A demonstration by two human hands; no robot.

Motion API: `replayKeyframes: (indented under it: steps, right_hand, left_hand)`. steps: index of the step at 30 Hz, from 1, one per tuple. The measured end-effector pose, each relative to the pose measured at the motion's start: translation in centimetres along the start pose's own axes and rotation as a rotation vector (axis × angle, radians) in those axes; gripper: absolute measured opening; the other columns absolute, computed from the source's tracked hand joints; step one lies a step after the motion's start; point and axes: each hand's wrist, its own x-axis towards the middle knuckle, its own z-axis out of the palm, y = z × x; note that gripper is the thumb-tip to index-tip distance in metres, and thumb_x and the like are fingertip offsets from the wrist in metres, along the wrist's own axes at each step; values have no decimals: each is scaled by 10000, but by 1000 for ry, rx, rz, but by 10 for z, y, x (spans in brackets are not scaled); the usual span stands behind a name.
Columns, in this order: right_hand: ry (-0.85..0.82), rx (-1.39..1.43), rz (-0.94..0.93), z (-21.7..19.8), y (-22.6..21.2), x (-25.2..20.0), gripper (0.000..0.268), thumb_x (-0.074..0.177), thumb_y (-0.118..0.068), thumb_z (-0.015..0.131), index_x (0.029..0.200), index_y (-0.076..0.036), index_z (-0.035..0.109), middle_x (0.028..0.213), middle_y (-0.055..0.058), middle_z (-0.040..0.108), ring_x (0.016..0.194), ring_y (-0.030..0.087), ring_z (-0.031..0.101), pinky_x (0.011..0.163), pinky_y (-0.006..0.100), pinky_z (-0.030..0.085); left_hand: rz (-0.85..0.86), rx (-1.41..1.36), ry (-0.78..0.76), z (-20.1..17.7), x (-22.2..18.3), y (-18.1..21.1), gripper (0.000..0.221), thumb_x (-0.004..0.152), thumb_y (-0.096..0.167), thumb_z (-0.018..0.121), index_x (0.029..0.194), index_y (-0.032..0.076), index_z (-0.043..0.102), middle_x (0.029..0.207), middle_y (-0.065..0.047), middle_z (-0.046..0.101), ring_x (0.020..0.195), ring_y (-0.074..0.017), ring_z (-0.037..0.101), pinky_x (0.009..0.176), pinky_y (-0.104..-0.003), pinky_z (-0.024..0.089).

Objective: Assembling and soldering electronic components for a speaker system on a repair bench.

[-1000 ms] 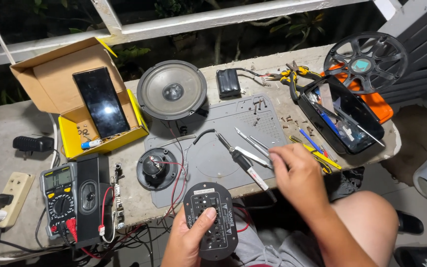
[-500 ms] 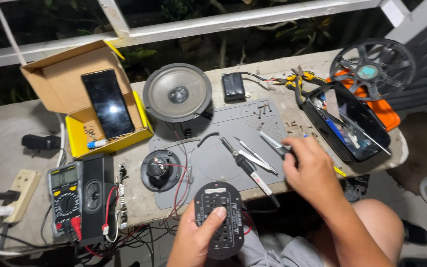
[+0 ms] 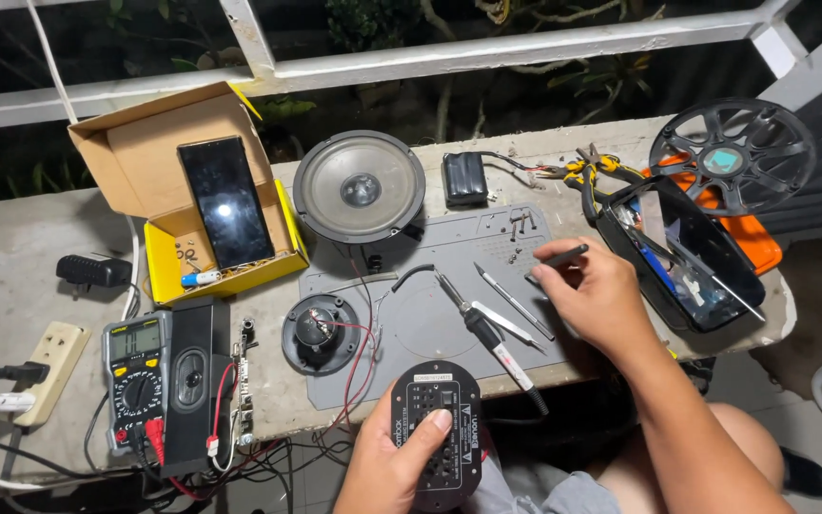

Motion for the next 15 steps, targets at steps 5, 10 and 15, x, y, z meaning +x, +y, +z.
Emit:
replayKeyframes:
  steps: [5,10,15]
  right_hand:
    - [-97,167,203,-8,-21,32,149,1090,-180,765,1162,-84,853,1080,99,901,975,194,868,963,321,710]
    - [-35,566,119,14,-2,67,82,1090,8,755,1168,-1,733,1077,172,829,955,233,858,949,332,762]
    - [-172,213,-310,19,-7,75,86,1083,-26,744,1150,-63,783,1134,59,847,1075,166,824,1025,272,646]
  left_hand:
    - [-15,1,12,-3,5,-3,558,922,83,831,1475,12,827,1055,-290,872,853,-408,832,750,-557,733]
    - [-13,-64,-10,-4,7,-5,597,931,71,819,1526,10,814,1073,-285,858,860,-398,809,749,-572,729]
    - [12,14,-13,-10,14,-12,585,928,94,835,1510,35,826,1048,-249,893,856,-347,832,757,-507,728]
